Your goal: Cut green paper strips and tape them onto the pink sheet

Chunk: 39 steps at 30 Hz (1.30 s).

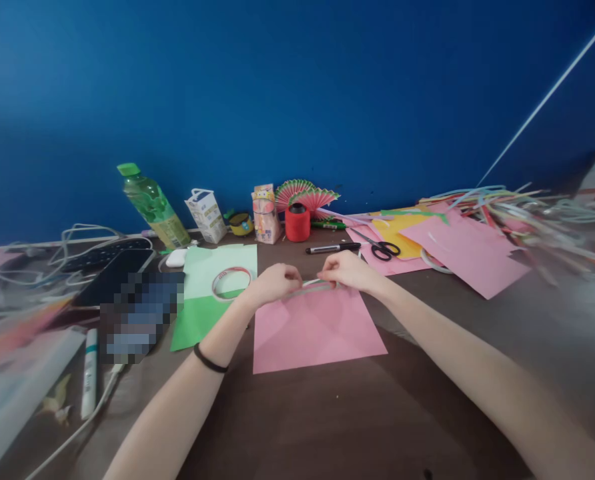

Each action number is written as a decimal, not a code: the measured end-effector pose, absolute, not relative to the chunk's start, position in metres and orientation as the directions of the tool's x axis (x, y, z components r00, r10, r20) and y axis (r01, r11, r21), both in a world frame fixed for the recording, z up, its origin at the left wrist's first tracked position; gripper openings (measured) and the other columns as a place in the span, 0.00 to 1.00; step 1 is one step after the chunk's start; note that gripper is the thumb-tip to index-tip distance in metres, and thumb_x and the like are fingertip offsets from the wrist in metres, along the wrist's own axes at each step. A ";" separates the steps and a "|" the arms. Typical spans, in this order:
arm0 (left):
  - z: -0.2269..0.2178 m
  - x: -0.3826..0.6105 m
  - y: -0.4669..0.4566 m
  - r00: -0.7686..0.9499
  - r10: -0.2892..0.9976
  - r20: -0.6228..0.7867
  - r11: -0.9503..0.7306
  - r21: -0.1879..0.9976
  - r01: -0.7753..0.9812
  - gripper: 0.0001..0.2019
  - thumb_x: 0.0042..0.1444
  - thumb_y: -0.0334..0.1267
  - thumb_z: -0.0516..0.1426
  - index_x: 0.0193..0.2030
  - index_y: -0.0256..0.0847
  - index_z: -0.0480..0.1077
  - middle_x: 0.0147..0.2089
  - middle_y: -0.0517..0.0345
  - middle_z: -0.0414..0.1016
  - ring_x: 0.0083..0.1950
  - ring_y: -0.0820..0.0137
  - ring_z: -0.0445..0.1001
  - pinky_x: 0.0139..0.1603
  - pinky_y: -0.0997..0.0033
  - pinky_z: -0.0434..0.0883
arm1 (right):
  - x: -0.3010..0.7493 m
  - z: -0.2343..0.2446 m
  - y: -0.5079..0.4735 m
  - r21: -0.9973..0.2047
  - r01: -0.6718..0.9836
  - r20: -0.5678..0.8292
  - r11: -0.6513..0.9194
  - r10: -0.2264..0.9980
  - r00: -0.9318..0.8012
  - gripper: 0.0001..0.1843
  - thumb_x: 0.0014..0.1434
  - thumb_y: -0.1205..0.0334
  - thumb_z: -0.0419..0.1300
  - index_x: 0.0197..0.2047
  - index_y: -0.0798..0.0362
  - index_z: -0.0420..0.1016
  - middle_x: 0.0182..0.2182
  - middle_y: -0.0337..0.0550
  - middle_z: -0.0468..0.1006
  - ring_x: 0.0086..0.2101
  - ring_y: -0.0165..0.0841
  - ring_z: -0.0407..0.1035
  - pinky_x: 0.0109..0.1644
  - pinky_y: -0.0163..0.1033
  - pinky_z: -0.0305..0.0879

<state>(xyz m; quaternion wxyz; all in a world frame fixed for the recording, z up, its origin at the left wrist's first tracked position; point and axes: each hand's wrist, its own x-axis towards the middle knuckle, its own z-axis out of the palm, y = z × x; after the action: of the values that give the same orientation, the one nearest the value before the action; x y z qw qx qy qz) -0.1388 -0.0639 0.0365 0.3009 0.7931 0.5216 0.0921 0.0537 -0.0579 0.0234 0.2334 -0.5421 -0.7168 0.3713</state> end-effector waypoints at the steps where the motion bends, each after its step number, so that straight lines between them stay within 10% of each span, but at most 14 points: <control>1: 0.035 -0.140 -0.064 0.444 0.878 -0.178 -0.272 0.577 0.770 0.10 0.43 0.35 0.50 0.28 0.38 0.71 0.29 0.58 0.73 0.30 0.70 0.68 0.29 0.75 0.62 | 0.053 0.022 -0.058 -0.764 0.630 -0.076 0.138 0.950 -0.301 0.08 0.46 0.61 0.59 0.20 0.55 0.69 0.15 0.37 0.72 0.15 0.23 0.57 0.18 0.30 0.50; 39: 0.018 -0.131 -0.069 0.321 0.922 -0.218 -0.205 0.428 0.880 0.07 0.44 0.35 0.50 0.26 0.41 0.68 0.29 0.58 0.74 0.31 0.69 0.70 0.31 0.73 0.62 | 0.045 0.015 -0.066 -0.654 0.736 -0.126 0.173 0.935 -0.331 0.03 0.45 0.66 0.57 0.22 0.54 0.69 0.16 0.37 0.74 0.17 0.25 0.65 0.22 0.29 0.58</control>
<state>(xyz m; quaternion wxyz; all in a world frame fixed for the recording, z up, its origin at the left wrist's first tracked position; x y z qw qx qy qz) -0.1310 -0.0685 0.0184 0.2442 0.7752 0.5811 0.0426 0.0447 -0.0664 0.0145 0.1548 -0.5572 -0.7499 0.3212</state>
